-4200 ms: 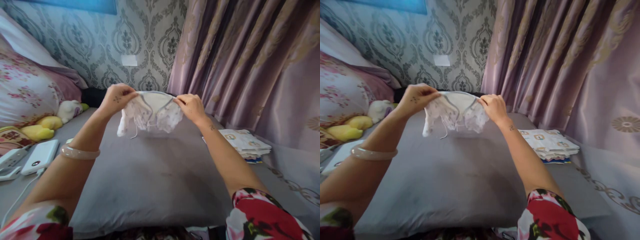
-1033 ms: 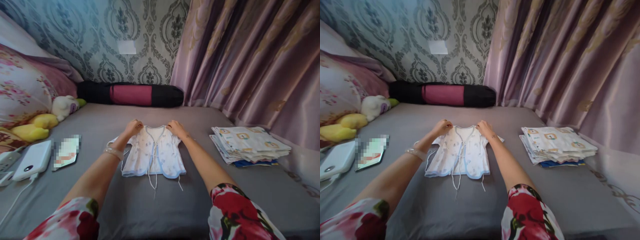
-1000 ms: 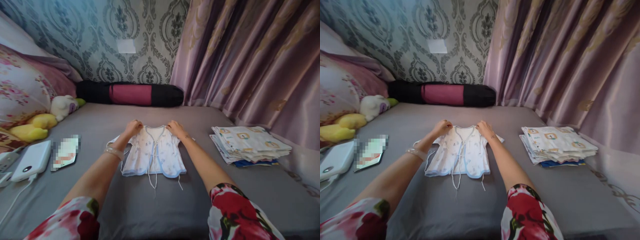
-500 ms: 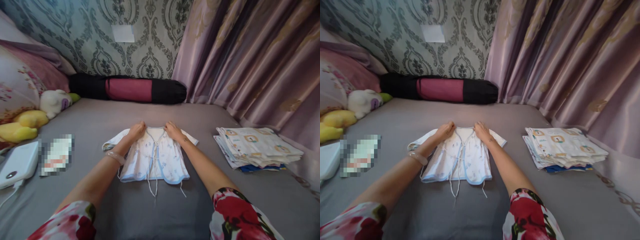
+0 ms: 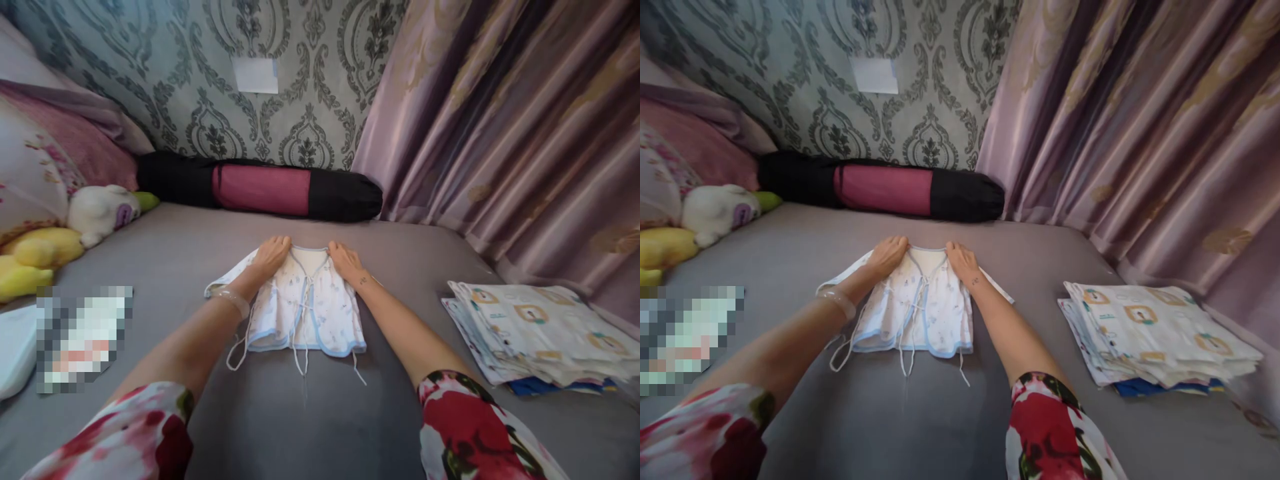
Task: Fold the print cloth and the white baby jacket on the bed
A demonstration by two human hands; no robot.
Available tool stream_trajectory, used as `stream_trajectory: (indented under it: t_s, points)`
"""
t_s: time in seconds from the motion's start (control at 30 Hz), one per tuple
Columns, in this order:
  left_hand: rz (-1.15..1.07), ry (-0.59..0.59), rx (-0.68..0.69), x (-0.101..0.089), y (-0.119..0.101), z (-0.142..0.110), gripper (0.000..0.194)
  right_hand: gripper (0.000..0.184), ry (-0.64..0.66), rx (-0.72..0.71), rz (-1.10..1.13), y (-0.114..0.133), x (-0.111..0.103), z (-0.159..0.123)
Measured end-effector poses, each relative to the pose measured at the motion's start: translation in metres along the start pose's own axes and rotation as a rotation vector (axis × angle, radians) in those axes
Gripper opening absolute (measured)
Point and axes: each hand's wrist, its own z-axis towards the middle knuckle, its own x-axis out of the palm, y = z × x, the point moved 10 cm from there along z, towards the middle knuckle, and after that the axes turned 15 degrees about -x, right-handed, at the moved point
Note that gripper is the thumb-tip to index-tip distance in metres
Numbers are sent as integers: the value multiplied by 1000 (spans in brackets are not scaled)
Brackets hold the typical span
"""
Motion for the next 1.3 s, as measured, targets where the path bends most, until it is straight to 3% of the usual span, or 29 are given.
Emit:
stream_trajectory:
  t_s: [0.27, 0.4, 0.5, 0.67, 0.77, 0.9, 1.03, 1.17, 1.3]
  points:
    - [-94, -8, -7, 9, 8, 34, 32, 29, -5, -17, -7, -12, 10, 31]
    - [-48, 62, -16, 13, 2, 32, 29, 29, -1, 27, 140, -22, 20, 35]
    - [-33, 50, -72, 0, -6, 20, 28, 37, 2, 122, 340, -45, 25, 31]
    - [-120, 111, -2, -16, -45, -24, 31, 58, 48, 315, 664, -91, 34, -7]
    - [-198, 191, 100, -18, -76, -57, 32, 56, 68, 457, 812, -110, 42, -49]
    - [-244, 267, 125, -16, -102, -90, 34, 44, 103, 575, 993, -114, 48, -103]
    - [-224, 304, 75, -12, -109, -111, 33, 20, 108, 558, 1077, -105, 43, -131]
    - [-233, 289, 9, -4, -105, -126, 30, 5, 8, 623, 951, -115, 36, -142]
    - [-295, 203, 4, 0, -103, -133, 28, 13, -101, 679, 833, -129, 36, -139]
